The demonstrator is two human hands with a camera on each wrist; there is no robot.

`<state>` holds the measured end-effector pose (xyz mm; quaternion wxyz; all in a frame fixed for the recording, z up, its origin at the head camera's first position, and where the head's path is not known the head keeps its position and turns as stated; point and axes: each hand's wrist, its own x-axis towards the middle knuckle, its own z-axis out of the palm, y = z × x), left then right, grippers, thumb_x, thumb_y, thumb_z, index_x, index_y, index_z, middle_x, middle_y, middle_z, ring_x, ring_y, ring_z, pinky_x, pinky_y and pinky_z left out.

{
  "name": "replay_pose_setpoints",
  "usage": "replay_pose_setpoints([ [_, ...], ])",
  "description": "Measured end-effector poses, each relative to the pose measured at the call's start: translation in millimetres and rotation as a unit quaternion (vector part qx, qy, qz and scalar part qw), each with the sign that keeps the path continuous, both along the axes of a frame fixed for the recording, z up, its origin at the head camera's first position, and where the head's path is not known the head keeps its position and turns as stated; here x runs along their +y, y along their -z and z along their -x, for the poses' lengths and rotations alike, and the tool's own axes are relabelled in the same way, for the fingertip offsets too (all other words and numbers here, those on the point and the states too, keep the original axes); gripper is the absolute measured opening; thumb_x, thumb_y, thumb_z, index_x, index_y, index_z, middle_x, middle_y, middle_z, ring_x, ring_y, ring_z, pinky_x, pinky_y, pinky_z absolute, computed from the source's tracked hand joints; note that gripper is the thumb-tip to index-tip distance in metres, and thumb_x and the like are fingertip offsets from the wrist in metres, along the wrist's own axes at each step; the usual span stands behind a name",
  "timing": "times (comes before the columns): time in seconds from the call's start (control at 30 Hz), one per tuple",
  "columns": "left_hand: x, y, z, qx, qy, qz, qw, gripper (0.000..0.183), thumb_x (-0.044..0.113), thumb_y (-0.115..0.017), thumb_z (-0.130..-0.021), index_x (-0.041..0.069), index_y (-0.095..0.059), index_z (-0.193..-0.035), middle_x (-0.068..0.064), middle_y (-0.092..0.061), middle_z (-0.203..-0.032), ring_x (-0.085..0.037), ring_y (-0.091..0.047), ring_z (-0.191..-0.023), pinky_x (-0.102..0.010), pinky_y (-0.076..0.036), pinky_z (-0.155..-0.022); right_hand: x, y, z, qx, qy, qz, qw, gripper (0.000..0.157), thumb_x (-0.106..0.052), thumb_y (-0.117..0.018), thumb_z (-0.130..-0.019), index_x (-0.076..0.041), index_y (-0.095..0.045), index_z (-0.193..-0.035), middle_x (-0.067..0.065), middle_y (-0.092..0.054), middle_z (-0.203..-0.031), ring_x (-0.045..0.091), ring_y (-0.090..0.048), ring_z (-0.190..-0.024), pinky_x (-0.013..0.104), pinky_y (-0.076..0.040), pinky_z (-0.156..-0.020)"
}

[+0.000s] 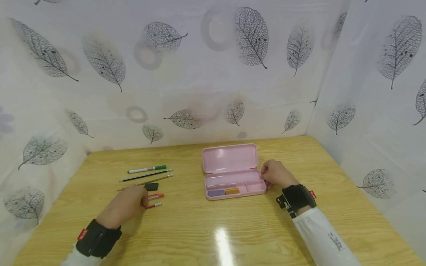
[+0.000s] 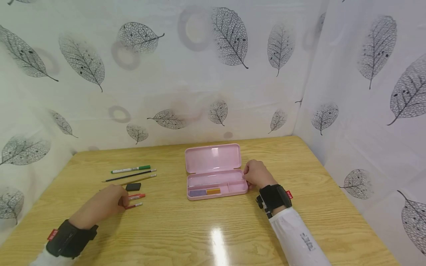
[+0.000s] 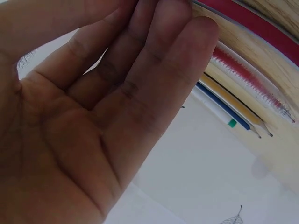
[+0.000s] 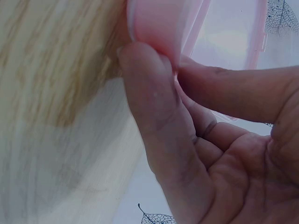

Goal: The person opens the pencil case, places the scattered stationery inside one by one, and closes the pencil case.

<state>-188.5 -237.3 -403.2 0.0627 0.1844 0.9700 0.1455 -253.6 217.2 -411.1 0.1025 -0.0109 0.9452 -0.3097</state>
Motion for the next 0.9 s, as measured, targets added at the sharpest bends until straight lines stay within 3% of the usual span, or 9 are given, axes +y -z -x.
replay_pose_setpoints([
  [0.13,1.8,0.6,-1.4,0.014,0.001,0.002,0.9999,0.025,-0.004,-0.081,-0.068,0.011,-0.062,-0.062,0.003,-0.055,-0.063,-0.012,-0.044,-0.058,-0.030,-0.043,-0.051,-0.2,-0.2,-0.4,0.000,0.001,0.007,1.000,0.004,0.004,-0.062,-0.087,0.007,-0.062,-0.085,0.013,-0.063,-0.065,0.016,-0.062,-0.049,0.031,-0.059,-0.047],
  [0.27,4.5,-0.1,-1.8,0.026,0.014,-0.004,0.9996,0.044,-0.005,-0.078,-0.071,0.015,-0.043,-0.053,0.006,-0.031,-0.057,-0.009,-0.030,-0.053,-0.026,-0.027,-0.049,0.1,-0.7,-0.6,0.002,0.001,0.008,1.000,0.005,0.003,-0.061,-0.087,0.008,-0.062,-0.085,0.013,-0.063,-0.065,0.016,-0.062,-0.049,0.031,-0.059,-0.047],
  [0.37,5.6,-0.8,-1.9,0.023,0.018,-0.002,0.9996,0.051,-0.003,-0.079,-0.073,0.016,-0.036,-0.053,0.006,-0.024,-0.059,-0.009,-0.026,-0.053,-0.027,-0.022,-0.051,0.2,-0.8,-0.6,0.003,0.001,0.005,1.000,0.005,0.003,-0.062,-0.087,0.008,-0.062,-0.085,0.013,-0.063,-0.064,0.017,-0.062,-0.049,0.031,-0.059,-0.047],
  [0.6,7.1,-2.3,-2.8,0.006,0.002,0.007,1.0000,0.030,-0.002,-0.080,-0.071,0.012,-0.057,-0.058,0.004,-0.044,-0.061,-0.011,-0.039,-0.056,-0.028,-0.034,-0.051,0.2,-0.8,-0.5,0.000,0.003,0.003,1.000,0.005,0.003,-0.061,-0.087,0.008,-0.061,-0.086,0.014,-0.064,-0.067,0.017,-0.062,-0.050,0.030,-0.059,-0.047],
  [0.9,11.6,-5.2,-3.5,0.015,0.016,0.006,0.9997,0.036,-0.006,-0.076,-0.074,0.013,-0.050,-0.058,0.004,-0.037,-0.061,-0.011,-0.035,-0.056,-0.027,-0.028,-0.051,0.6,-3.3,-1.7,0.002,-0.004,0.004,1.000,0.004,0.004,-0.062,-0.086,0.008,-0.062,-0.086,0.015,-0.065,-0.066,0.017,-0.062,-0.049,0.030,-0.059,-0.047],
])
